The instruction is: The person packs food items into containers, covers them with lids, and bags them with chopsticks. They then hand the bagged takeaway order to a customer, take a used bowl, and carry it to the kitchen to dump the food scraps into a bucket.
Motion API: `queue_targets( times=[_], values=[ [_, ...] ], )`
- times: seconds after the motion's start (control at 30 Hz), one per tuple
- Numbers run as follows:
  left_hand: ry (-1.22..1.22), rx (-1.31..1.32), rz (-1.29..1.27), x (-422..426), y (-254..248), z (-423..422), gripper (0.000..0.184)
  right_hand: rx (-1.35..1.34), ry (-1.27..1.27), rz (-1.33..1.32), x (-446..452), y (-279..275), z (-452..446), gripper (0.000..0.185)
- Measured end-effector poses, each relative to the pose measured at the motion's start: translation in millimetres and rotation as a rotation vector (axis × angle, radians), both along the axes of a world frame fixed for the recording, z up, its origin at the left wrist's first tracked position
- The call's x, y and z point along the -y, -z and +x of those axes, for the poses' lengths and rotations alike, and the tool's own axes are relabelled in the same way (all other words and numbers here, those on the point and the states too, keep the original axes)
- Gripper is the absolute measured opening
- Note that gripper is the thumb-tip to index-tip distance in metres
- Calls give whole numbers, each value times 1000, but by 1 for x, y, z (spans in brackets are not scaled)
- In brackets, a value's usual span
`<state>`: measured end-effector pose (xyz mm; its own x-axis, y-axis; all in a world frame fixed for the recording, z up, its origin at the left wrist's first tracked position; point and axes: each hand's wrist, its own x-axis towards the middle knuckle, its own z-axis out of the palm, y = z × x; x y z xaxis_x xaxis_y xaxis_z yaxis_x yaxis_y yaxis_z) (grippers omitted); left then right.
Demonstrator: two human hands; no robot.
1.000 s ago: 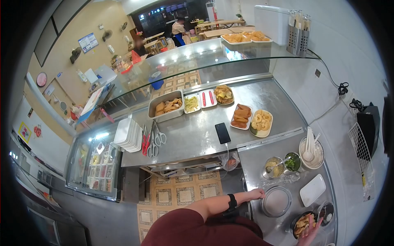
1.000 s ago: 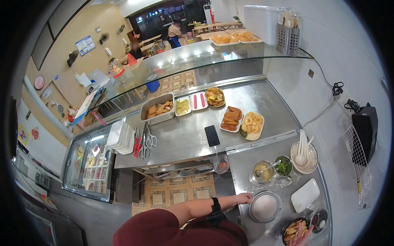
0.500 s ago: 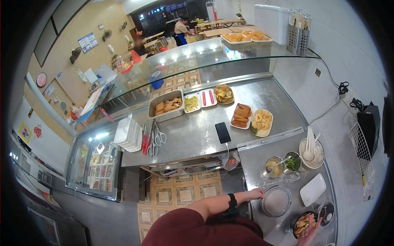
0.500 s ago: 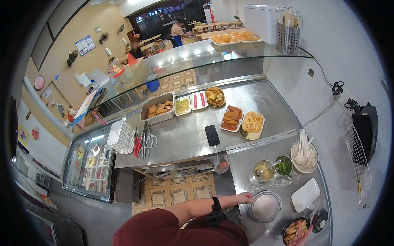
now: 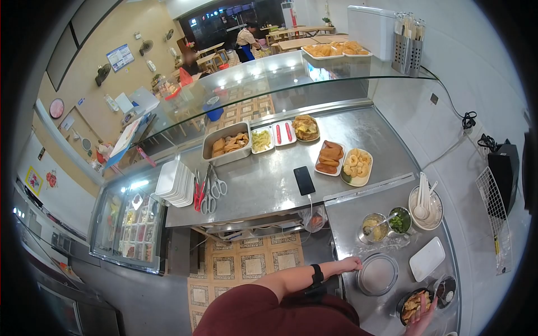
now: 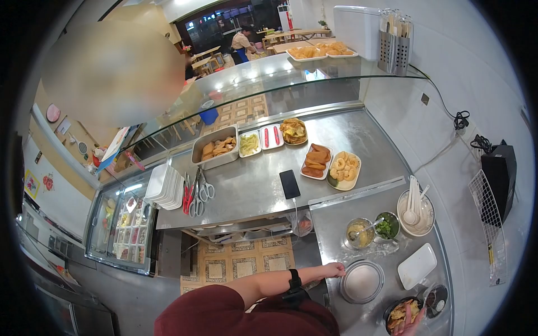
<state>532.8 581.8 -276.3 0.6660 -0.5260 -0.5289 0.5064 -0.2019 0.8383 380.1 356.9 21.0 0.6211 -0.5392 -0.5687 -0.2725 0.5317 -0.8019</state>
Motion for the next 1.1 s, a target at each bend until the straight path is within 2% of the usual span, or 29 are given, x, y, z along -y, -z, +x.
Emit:
queue_targets(
  times=[0.1,0.13,0.17,0.23,0.27,0.3,0.33,0.37,0.4,0.43,0.5,0.53,0.57,0.6,0.63,0.67,0.7,0.73,0.77,0.8,0.83,0.87,0.93,1.0,1.1],
  values=[
    [-25,17,-37,-3,-6,-1,14,5,-207,-18,37,36,-11,57],
    [-54,12,-87,-3,-5,-4,14,110,-95,12,39,54,-14,47],
    [13,88,-100,-7,-2,-4,15,129,-65,40,50,72,-17,46],
    [-61,53,-231,-40,-107,-25,35,169,-6,97,49,85,-10,45],
    [68,29,-337,-48,-86,-19,50,284,-114,53,68,114,-21,45],
    [-19,-77,-279,-51,-150,-24,32,296,-70,65,63,110,-15,45],
    [41,-77,-236,-44,-99,-14,26,306,-24,-73,51,92,-23,47],
    [103,-75,-193,-36,-50,-6,20,283,38,-3,59,87,-35,44],
    [84,-72,-18,-24,-56,-1,13,267,224,-47,51,75,-30,47],
    [93,-165,-22,-15,-61,-17,13,194,265,-71,52,82,-57,47],
    [3,-238,-28,-18,-78,-4,14,161,244,-89,57,101,-48,49],
    [28,-233,-21,-21,-66,-2,17,70,267,-78,54,106,-51,49],
    [99,-122,-69,-30,-28,-2,24,1,261,-68,53,114,-60,50],
    [108,-99,-76,-35,-23,-1,28,-42,231,-80,58,120,-54,52],
    [171,-147,45,-37,-27,1,29,-4,159,-123,47,116,-63,54],
    [101,-75,-92,-39,-46,-9,28,9,209,-103,44,125,-61,53],
    [90,30,-88,-35,-34,-6,21,23,259,-84,41,133,-59,52],
    [105,38,-91,-26,-34,-1,15,21,256,-12,40,142,-60,53],
    [93,-51,-52,-23,-11,0,19,50,258,30,33,148,-57,53],
    [76,-89,-120,-18,-3,0,15,8,197,54,26,148,-49,52],
    [73,-128,-4,-17,-27,0,12,-38,149,68,19,148,-43,50],
    [79,-169,-26,-18,-29,-1,12,3,65,93,12,152,-40,50],
    [36,-122,-31,-11,6,-2,14,86,-68,136,0,158,-32,50],
    [40,-112,-71,-9,8,-4,14,84,-67,161,-12,156,-14,51],
    [22,-153,-68,-15,-18,-8,15,172,-168,153,-29,137,7,51]
  ],
)
